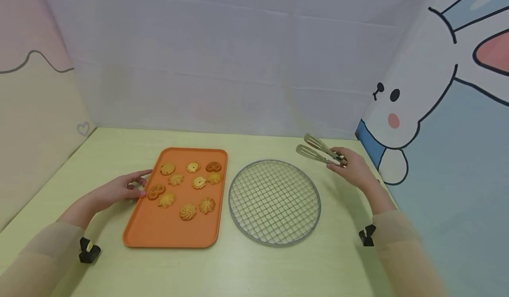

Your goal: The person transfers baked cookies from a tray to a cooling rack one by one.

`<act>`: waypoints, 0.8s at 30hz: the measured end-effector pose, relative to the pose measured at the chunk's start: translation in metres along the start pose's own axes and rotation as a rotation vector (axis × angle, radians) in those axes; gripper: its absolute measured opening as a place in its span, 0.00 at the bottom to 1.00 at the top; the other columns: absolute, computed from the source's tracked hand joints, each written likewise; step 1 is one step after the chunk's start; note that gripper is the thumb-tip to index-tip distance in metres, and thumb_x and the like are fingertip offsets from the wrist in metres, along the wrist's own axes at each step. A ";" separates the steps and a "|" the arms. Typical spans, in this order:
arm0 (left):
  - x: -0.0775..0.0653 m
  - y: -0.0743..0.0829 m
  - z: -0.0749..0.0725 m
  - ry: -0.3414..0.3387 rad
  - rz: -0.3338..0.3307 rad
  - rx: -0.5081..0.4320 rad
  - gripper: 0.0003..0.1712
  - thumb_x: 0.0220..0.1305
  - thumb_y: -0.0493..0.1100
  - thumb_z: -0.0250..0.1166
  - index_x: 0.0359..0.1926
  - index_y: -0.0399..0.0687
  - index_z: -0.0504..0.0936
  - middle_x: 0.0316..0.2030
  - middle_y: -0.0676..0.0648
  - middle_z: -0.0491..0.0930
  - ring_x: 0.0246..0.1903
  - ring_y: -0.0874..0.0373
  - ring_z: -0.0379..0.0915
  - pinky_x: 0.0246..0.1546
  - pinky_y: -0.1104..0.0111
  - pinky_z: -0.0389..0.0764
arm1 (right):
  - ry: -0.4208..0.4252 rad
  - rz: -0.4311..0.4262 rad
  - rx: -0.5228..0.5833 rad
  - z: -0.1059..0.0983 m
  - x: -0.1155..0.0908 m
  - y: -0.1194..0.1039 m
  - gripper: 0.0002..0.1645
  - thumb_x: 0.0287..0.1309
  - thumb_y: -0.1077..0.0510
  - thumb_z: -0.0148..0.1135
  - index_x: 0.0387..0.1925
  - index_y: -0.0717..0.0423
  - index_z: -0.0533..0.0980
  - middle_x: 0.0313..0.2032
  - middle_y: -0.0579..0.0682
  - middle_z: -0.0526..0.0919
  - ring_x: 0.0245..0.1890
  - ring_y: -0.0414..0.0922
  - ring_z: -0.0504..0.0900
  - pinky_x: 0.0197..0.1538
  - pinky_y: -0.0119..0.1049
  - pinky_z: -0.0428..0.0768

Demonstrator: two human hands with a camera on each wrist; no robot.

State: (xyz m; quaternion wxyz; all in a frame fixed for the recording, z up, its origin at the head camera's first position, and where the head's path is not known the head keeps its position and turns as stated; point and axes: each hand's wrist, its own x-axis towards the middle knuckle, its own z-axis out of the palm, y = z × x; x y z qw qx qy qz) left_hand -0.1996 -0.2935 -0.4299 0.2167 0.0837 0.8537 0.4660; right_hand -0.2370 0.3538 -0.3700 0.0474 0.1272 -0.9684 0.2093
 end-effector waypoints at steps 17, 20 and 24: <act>0.000 -0.002 0.002 0.002 0.029 0.001 0.42 0.62 0.37 0.61 0.72 0.37 0.49 0.48 0.36 0.66 0.39 0.52 0.68 0.36 0.68 0.74 | 0.159 -0.221 -0.050 -0.018 -0.012 -0.074 0.30 0.57 0.49 0.65 0.59 0.56 0.72 0.44 0.55 0.79 0.28 0.43 0.72 0.30 0.38 0.70; -0.001 -0.002 0.002 -0.001 0.031 -0.003 0.43 0.62 0.37 0.61 0.72 0.37 0.48 0.48 0.36 0.66 0.39 0.52 0.68 0.36 0.68 0.74 | 0.176 -0.251 -0.059 -0.017 -0.014 -0.085 0.30 0.56 0.49 0.66 0.59 0.55 0.72 0.40 0.52 0.79 0.25 0.41 0.69 0.28 0.36 0.69; -0.001 -0.001 0.003 0.000 0.023 -0.005 0.43 0.62 0.37 0.61 0.72 0.37 0.48 0.49 0.36 0.65 0.40 0.52 0.68 0.37 0.68 0.74 | 0.204 -0.292 -0.042 -0.015 -0.017 -0.100 0.28 0.54 0.52 0.67 0.57 0.55 0.74 0.33 0.49 0.77 0.22 0.39 0.66 0.26 0.34 0.67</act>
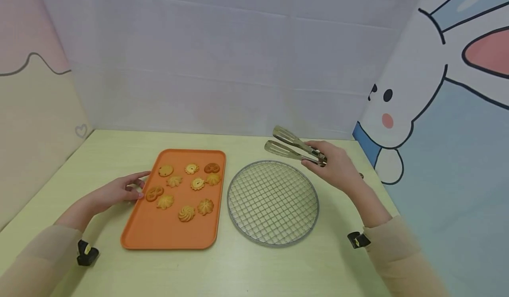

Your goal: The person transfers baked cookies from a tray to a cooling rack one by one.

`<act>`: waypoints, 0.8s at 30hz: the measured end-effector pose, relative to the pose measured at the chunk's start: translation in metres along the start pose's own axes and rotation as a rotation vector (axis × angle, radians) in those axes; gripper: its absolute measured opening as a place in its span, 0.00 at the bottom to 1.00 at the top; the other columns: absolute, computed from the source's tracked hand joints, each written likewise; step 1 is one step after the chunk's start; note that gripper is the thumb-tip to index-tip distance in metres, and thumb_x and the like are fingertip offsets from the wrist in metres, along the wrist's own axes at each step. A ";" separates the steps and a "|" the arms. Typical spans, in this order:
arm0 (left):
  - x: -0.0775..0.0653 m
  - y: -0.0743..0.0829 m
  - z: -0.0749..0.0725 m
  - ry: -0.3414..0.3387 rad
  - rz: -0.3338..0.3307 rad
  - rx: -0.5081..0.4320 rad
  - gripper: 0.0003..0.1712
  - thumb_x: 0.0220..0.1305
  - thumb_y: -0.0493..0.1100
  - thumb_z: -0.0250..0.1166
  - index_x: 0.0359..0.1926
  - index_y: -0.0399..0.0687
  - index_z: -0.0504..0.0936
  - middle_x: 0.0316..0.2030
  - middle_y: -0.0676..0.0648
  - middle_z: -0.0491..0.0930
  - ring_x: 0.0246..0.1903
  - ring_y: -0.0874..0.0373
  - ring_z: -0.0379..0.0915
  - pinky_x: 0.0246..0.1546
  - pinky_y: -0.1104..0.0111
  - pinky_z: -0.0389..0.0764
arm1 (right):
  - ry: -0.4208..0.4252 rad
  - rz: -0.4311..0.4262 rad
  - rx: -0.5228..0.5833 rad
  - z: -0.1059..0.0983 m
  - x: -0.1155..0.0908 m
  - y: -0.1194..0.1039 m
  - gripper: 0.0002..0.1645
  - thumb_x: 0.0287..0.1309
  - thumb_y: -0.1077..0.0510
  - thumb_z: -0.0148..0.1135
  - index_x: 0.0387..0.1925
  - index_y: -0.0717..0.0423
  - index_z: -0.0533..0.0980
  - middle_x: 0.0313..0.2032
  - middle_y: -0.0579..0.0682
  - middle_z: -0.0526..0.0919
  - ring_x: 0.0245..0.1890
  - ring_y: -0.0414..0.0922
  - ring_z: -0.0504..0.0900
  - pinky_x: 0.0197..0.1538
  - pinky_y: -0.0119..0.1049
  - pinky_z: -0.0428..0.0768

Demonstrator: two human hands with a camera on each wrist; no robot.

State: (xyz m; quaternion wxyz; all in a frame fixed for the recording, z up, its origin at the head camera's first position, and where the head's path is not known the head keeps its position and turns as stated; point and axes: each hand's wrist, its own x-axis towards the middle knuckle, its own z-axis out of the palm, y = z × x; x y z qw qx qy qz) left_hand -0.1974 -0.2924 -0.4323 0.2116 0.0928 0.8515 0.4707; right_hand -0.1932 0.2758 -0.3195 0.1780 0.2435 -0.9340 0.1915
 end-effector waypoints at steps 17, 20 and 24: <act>0.001 0.001 -0.001 0.003 -0.021 -0.023 0.42 0.62 0.36 0.61 0.72 0.38 0.49 0.49 0.37 0.64 0.39 0.53 0.67 0.37 0.68 0.73 | 0.020 -0.112 0.054 0.016 0.003 -0.057 0.29 0.50 0.53 0.71 0.55 0.53 0.75 0.34 0.47 0.78 0.20 0.36 0.66 0.22 0.29 0.69; 0.001 0.002 -0.001 0.006 -0.026 -0.021 0.43 0.62 0.36 0.61 0.72 0.39 0.49 0.49 0.37 0.64 0.38 0.53 0.67 0.36 0.68 0.72 | 0.015 -0.118 0.055 0.022 0.001 -0.066 0.29 0.50 0.52 0.70 0.55 0.52 0.75 0.35 0.46 0.79 0.20 0.36 0.67 0.22 0.29 0.68; 0.000 0.004 0.000 0.007 -0.035 -0.017 0.42 0.62 0.36 0.61 0.72 0.39 0.49 0.50 0.37 0.64 0.38 0.53 0.66 0.37 0.68 0.72 | 0.009 -0.122 0.049 0.034 -0.002 -0.076 0.29 0.50 0.50 0.70 0.55 0.50 0.75 0.35 0.44 0.79 0.20 0.34 0.66 0.22 0.29 0.67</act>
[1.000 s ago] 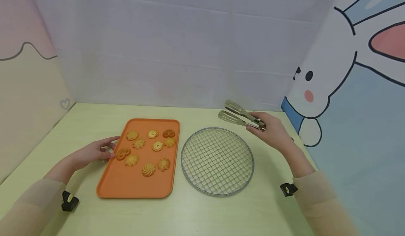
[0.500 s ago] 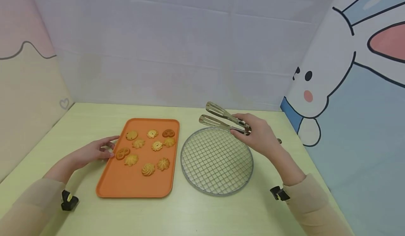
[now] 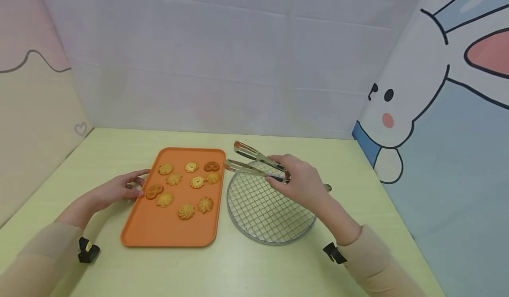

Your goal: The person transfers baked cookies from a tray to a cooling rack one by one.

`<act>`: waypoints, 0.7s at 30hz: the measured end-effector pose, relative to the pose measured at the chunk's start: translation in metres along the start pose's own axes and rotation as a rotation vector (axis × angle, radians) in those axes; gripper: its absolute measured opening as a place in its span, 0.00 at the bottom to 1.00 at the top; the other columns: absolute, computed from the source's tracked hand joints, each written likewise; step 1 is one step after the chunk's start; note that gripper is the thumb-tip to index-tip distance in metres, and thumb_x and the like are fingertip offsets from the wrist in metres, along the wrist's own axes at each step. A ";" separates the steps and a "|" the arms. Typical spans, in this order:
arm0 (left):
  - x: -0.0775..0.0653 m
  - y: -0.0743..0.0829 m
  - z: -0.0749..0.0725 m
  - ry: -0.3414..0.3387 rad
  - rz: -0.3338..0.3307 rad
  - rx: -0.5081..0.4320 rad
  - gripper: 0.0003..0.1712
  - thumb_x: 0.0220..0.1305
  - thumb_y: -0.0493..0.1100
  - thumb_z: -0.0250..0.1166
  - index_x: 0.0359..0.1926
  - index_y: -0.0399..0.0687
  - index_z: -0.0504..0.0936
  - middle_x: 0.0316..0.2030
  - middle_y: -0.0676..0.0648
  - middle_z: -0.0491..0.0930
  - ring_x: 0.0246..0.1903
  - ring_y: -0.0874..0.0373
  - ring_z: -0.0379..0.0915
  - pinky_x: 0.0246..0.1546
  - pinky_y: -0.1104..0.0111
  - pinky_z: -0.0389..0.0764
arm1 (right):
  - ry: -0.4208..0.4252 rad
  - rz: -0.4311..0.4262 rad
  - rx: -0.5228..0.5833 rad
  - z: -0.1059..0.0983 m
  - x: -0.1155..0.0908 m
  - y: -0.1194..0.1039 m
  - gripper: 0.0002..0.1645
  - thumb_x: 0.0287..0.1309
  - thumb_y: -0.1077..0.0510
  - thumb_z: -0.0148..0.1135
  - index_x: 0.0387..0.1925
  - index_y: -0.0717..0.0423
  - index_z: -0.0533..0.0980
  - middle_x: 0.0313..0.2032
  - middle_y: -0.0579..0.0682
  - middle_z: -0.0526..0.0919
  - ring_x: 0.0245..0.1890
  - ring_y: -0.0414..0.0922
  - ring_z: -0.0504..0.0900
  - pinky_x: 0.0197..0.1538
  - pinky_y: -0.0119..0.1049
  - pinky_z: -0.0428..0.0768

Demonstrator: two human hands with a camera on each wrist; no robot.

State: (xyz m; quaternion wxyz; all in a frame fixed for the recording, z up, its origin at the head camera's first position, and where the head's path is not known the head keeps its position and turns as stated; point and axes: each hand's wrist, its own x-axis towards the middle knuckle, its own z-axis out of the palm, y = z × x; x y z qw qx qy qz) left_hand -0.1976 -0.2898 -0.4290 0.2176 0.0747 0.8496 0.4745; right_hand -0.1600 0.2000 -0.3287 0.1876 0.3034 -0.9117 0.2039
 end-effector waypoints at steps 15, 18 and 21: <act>0.002 -0.001 -0.002 -0.010 -0.003 -0.001 0.43 0.62 0.37 0.61 0.72 0.40 0.49 0.50 0.37 0.63 0.39 0.53 0.66 0.36 0.68 0.72 | -0.070 -0.121 -0.013 0.044 0.001 -0.019 0.28 0.48 0.46 0.70 0.51 0.49 0.77 0.37 0.43 0.82 0.21 0.33 0.68 0.22 0.25 0.66; 0.001 -0.001 -0.002 -0.013 -0.007 -0.004 0.43 0.62 0.37 0.61 0.72 0.40 0.49 0.50 0.37 0.63 0.39 0.52 0.66 0.37 0.68 0.72 | -0.104 -0.129 -0.027 0.050 0.001 -0.021 0.27 0.49 0.45 0.69 0.51 0.48 0.77 0.40 0.44 0.83 0.21 0.35 0.71 0.21 0.24 0.65; 0.002 -0.001 -0.002 -0.016 -0.004 -0.009 0.43 0.62 0.37 0.61 0.72 0.40 0.48 0.50 0.37 0.63 0.40 0.52 0.66 0.37 0.68 0.72 | -0.154 -0.131 -0.037 0.054 0.001 -0.023 0.28 0.50 0.44 0.68 0.53 0.47 0.76 0.44 0.45 0.83 0.27 0.38 0.78 0.21 0.24 0.66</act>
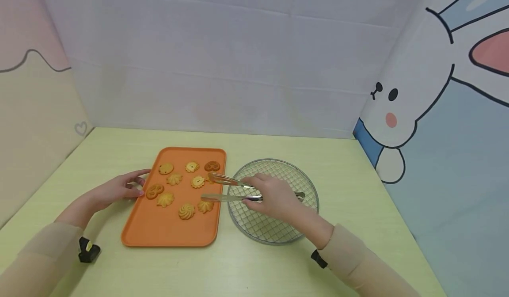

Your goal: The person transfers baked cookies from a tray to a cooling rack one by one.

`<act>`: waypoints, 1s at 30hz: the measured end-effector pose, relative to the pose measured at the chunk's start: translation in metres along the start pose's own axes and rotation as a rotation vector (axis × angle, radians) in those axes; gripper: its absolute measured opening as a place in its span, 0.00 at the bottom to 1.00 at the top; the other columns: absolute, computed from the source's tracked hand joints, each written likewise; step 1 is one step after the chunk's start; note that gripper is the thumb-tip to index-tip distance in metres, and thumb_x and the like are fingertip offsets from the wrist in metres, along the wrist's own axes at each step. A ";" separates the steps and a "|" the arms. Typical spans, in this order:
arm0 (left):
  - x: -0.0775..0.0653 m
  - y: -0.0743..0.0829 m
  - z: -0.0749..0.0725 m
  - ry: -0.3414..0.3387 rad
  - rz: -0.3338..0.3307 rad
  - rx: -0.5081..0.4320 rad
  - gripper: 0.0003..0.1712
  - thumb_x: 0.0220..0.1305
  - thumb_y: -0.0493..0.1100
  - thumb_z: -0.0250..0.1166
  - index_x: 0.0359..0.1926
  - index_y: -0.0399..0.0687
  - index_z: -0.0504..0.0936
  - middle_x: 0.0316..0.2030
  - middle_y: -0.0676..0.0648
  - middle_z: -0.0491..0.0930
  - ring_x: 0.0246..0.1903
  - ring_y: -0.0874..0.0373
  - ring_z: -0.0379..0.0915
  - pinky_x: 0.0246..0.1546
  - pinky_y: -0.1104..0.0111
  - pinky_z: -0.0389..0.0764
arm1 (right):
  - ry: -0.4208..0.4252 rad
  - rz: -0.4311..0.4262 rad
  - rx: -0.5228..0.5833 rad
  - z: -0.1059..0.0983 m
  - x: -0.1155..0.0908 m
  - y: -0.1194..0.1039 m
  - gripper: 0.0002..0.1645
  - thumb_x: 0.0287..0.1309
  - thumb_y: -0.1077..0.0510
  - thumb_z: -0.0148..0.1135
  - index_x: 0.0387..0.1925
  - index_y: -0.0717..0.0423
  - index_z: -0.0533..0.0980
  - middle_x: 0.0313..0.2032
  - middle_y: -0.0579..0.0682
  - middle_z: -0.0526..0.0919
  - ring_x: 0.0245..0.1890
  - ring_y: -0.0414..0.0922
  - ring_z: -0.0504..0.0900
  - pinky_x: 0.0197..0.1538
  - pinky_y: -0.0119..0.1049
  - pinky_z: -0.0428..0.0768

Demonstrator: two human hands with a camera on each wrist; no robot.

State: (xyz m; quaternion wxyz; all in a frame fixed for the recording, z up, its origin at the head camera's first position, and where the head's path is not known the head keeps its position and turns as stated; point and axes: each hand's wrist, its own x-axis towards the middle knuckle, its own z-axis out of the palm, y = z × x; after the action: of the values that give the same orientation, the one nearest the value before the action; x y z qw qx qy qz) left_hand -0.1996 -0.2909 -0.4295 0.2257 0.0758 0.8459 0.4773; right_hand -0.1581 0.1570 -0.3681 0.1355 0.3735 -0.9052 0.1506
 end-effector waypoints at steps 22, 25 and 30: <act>0.000 -0.001 -0.001 0.003 0.000 -0.007 0.43 0.62 0.38 0.62 0.72 0.40 0.49 0.49 0.37 0.64 0.39 0.53 0.67 0.37 0.68 0.72 | -0.221 -0.051 -0.070 0.027 0.018 0.002 0.27 0.52 0.42 0.66 0.53 0.44 0.76 0.44 0.43 0.82 0.38 0.40 0.82 0.29 0.31 0.77; 0.000 -0.002 -0.001 0.006 0.002 -0.016 0.43 0.61 0.37 0.62 0.72 0.40 0.49 0.49 0.37 0.64 0.38 0.53 0.67 0.36 0.69 0.72 | -0.250 -0.060 -0.068 0.029 0.020 0.001 0.27 0.53 0.42 0.65 0.54 0.44 0.76 0.44 0.44 0.81 0.38 0.41 0.81 0.29 0.30 0.77; 0.000 -0.003 -0.001 0.010 -0.002 -0.012 0.43 0.61 0.37 0.62 0.72 0.41 0.49 0.49 0.37 0.64 0.37 0.54 0.67 0.35 0.69 0.72 | -0.253 -0.079 -0.077 0.035 0.023 0.001 0.27 0.53 0.42 0.65 0.54 0.45 0.76 0.43 0.44 0.81 0.36 0.40 0.80 0.29 0.31 0.77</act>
State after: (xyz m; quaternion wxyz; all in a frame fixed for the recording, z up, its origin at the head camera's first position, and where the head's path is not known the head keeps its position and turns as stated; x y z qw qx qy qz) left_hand -0.1998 -0.2936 -0.4315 0.2224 0.0715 0.8441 0.4826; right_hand -0.1793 0.1298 -0.3923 0.0403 0.4196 -0.9047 0.0618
